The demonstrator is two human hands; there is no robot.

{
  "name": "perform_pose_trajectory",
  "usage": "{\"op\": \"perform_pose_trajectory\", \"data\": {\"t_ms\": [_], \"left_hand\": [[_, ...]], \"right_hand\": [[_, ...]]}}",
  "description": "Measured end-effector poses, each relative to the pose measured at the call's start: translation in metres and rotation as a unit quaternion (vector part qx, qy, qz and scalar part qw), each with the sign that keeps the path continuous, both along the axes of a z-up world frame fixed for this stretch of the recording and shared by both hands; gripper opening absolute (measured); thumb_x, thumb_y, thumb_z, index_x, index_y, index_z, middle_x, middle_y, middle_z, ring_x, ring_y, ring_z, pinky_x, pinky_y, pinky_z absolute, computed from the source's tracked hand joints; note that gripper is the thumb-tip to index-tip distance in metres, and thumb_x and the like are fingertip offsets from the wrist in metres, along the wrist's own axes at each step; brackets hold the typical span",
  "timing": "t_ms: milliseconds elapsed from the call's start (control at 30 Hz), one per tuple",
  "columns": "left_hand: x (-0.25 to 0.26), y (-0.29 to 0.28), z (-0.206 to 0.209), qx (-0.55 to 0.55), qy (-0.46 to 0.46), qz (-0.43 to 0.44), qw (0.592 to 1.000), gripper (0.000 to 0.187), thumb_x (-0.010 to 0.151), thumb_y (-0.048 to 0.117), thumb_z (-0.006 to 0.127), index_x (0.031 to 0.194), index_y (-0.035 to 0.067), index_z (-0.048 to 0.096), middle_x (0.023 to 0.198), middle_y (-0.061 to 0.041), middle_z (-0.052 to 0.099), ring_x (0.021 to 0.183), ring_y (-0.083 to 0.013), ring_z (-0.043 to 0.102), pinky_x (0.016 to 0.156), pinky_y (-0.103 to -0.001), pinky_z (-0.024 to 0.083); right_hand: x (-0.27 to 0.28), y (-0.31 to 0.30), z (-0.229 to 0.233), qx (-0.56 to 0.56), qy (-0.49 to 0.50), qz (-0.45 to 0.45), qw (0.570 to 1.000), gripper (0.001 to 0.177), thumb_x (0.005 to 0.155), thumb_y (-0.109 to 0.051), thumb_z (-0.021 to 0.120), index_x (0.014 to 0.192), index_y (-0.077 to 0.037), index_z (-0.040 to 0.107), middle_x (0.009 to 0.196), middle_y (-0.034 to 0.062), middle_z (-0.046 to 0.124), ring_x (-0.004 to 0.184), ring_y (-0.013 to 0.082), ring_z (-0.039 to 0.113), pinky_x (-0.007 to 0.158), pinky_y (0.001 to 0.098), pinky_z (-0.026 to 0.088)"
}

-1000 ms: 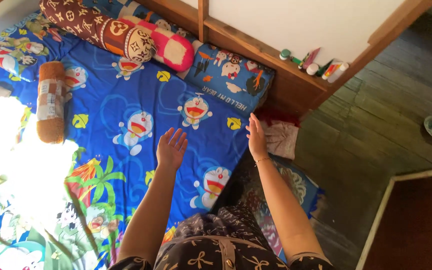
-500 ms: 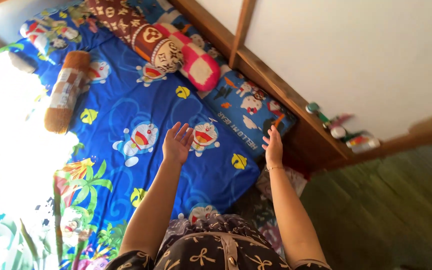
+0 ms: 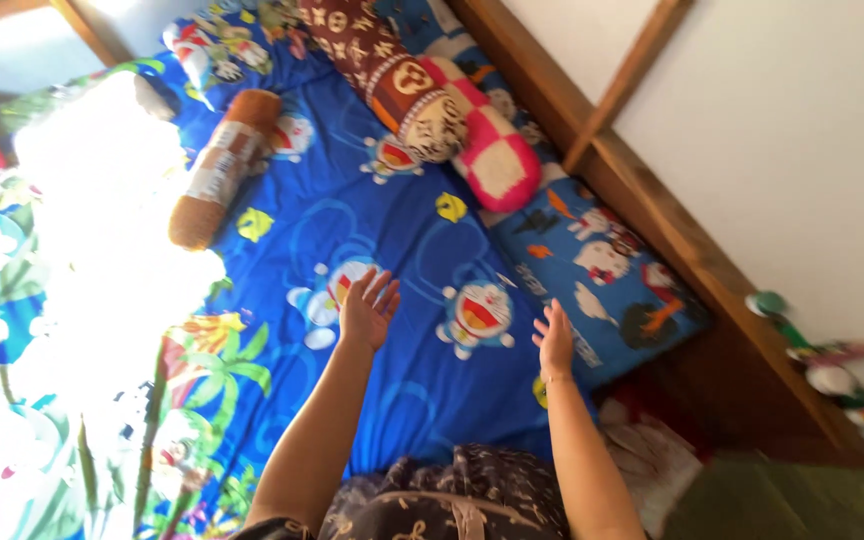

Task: The person folds several pillows and a blanket on a bed with a Doraemon-themed sheet. They smooth and fold each item by hand, then place them in a stack at the head of the bed.

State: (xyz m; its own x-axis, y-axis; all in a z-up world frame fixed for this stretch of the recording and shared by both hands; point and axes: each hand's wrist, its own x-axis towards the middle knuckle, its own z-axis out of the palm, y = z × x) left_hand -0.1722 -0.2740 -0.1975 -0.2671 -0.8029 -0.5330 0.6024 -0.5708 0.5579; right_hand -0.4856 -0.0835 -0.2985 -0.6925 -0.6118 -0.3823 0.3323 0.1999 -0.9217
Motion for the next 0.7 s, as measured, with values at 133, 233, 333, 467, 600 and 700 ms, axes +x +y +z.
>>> {"op": "perform_pose_trajectory", "data": {"t_ms": [133,233,333,467,600,700], "left_hand": [[0.045,-0.040,-0.019,0.005,0.004,0.002,1.000,0.050,0.102,0.038,0.042,0.144,0.012,0.052,0.141,-0.011,0.062,0.122,-0.0295,0.064,0.099,-0.041,0.052],[0.083,-0.070,-0.020,0.003,0.000,0.030,1.000,0.049,0.102,0.032,0.044,0.145,0.010,0.052,0.143,-0.013,0.061,0.124,-0.0324,0.063,0.101,-0.042,0.052],[0.132,-0.087,-0.021,-0.003,0.028,0.061,0.998,0.051,0.101,0.032,0.044,0.146,0.011,0.051,0.145,-0.014,0.060,0.128,-0.0326,0.061,0.103,-0.043,0.051],[0.201,-0.099,-0.022,-0.013,0.034,0.104,0.994,0.051,0.099,0.033,0.046,0.146,0.013,0.049,0.147,-0.013,0.056,0.130,-0.0341,0.057,0.106,-0.045,0.048],[0.243,-0.106,-0.021,-0.017,0.006,0.164,0.986,0.052,0.098,0.031,0.049,0.147,0.013,0.048,0.149,-0.012,0.055,0.134,-0.0329,0.056,0.111,-0.045,0.045],[0.232,-0.106,-0.017,0.010,-0.001,0.189,0.982,0.053,0.098,0.032,0.051,0.147,0.013,0.048,0.149,-0.012,0.055,0.135,-0.0327,0.055,0.111,-0.045,0.044]], "right_hand": [[0.059,-0.047,-0.027,-0.030,-0.029,0.015,0.999,0.067,0.100,-0.054,0.043,0.155,-0.016,0.042,0.156,0.0128,0.049,0.127,0.0289,0.059,0.098,0.0411,0.047],[0.093,-0.096,-0.030,-0.027,-0.026,0.038,0.999,0.067,0.100,-0.054,0.042,0.154,-0.014,0.044,0.154,0.0121,0.051,0.126,0.0276,0.060,0.097,0.0384,0.049],[0.126,-0.142,-0.016,-0.007,-0.014,0.057,0.998,0.067,0.099,-0.052,0.041,0.154,-0.015,0.044,0.154,0.0099,0.050,0.126,0.0268,0.060,0.096,0.0378,0.049],[0.173,-0.212,0.005,-0.030,-0.021,0.091,0.995,0.066,0.100,-0.052,0.040,0.155,-0.014,0.041,0.154,0.0103,0.049,0.126,0.0266,0.060,0.097,0.0386,0.049],[0.218,-0.254,0.011,-0.053,-0.026,0.140,0.988,0.067,0.101,-0.052,0.039,0.156,-0.014,0.040,0.155,0.0112,0.050,0.128,0.0268,0.060,0.099,0.0396,0.048],[0.214,-0.264,0.014,-0.017,0.009,0.194,0.981,0.069,0.102,-0.057,0.034,0.157,-0.017,0.038,0.156,0.0098,0.049,0.130,0.0247,0.059,0.100,0.0386,0.049]]}}
